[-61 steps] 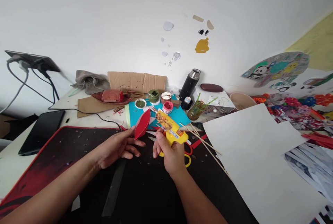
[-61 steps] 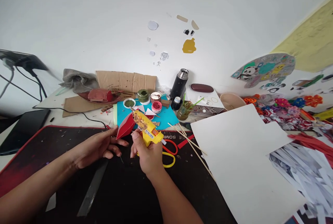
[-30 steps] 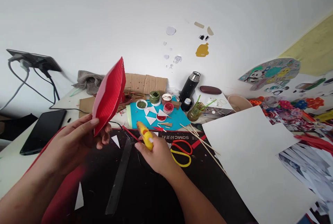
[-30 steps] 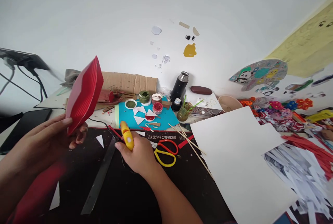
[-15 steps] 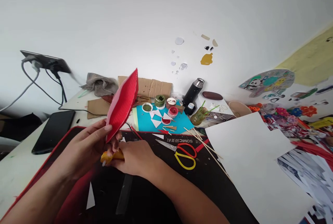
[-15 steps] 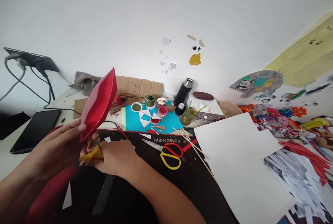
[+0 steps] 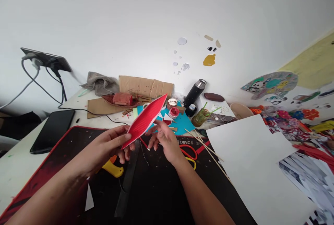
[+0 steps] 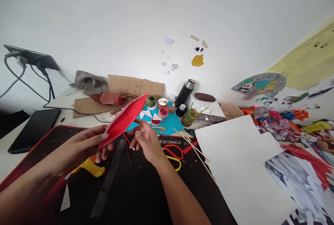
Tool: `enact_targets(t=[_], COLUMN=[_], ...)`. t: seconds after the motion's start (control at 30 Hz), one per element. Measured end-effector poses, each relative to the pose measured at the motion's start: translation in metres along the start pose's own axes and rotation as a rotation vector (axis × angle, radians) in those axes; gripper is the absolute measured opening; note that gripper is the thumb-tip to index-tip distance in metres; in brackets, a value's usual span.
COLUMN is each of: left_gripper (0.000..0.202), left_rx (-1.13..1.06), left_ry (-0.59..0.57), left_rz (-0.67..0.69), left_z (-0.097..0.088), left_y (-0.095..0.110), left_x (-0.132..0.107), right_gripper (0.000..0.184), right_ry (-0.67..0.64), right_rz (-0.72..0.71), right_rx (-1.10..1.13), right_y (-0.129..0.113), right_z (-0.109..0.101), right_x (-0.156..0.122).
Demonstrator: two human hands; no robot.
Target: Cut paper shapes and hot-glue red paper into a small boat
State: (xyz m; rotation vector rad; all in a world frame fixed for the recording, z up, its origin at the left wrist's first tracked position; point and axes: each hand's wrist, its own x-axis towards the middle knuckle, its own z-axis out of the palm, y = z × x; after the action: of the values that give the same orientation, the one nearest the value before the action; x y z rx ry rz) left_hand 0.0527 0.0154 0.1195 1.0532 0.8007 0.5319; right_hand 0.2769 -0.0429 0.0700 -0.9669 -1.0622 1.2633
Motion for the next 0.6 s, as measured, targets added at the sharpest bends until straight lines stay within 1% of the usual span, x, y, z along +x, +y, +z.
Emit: enact_targets(t=[0.07, 0.17, 0.23, 0.3, 0.4, 0.47, 0.53, 0.6], left_gripper=[0.046, 0.046, 0.046, 0.048, 0.058, 0.067, 0.069, 0.065], left_rx=[0.092, 0.241, 0.292, 0.278, 0.174, 0.124, 0.14, 0.199], left_ry=[-0.053, -0.119, -0.13, -0.109, -0.034, 0.051, 0.158, 0.271], left_rz=[-0.008, -0.029, -0.046, -0.035, 0.058, 0.145, 0.224, 0.297], left_z=[0.002, 0.002, 0.003, 0.006, 0.012, 0.017, 0.021, 0.024], left_y=[0.001, 0.002, 0.002, 0.001, -0.002, -0.005, -0.01, -0.015], left_x=[0.003, 0.008, 0.012, 0.015, 0.019, 0.021, 0.022, 0.022], right_gripper=[0.073, 0.066, 0.062, 0.058, 0.058, 0.061, 0.062, 0.062], right_ry=[0.025, 0.056, 0.106, 0.191, 0.311, 0.365, 0.404, 0.431], right_rz=[-0.012, -0.024, -0.023, -0.011, 0.024, 0.042, 0.046, 0.049], right_rx=[0.056, 0.11, 0.14, 0.165, 0.188, 0.205, 0.235, 0.262], right_y=[0.001, 0.008, 0.014, 0.018, 0.017, 0.013, 0.009, 0.006], right_z=[-0.005, -0.009, -0.01, -0.011, -0.012, -0.014, -0.016, -0.017], right_x=[0.001, 0.001, 0.0, -0.001, -0.003, -0.005, -0.007, -0.008])
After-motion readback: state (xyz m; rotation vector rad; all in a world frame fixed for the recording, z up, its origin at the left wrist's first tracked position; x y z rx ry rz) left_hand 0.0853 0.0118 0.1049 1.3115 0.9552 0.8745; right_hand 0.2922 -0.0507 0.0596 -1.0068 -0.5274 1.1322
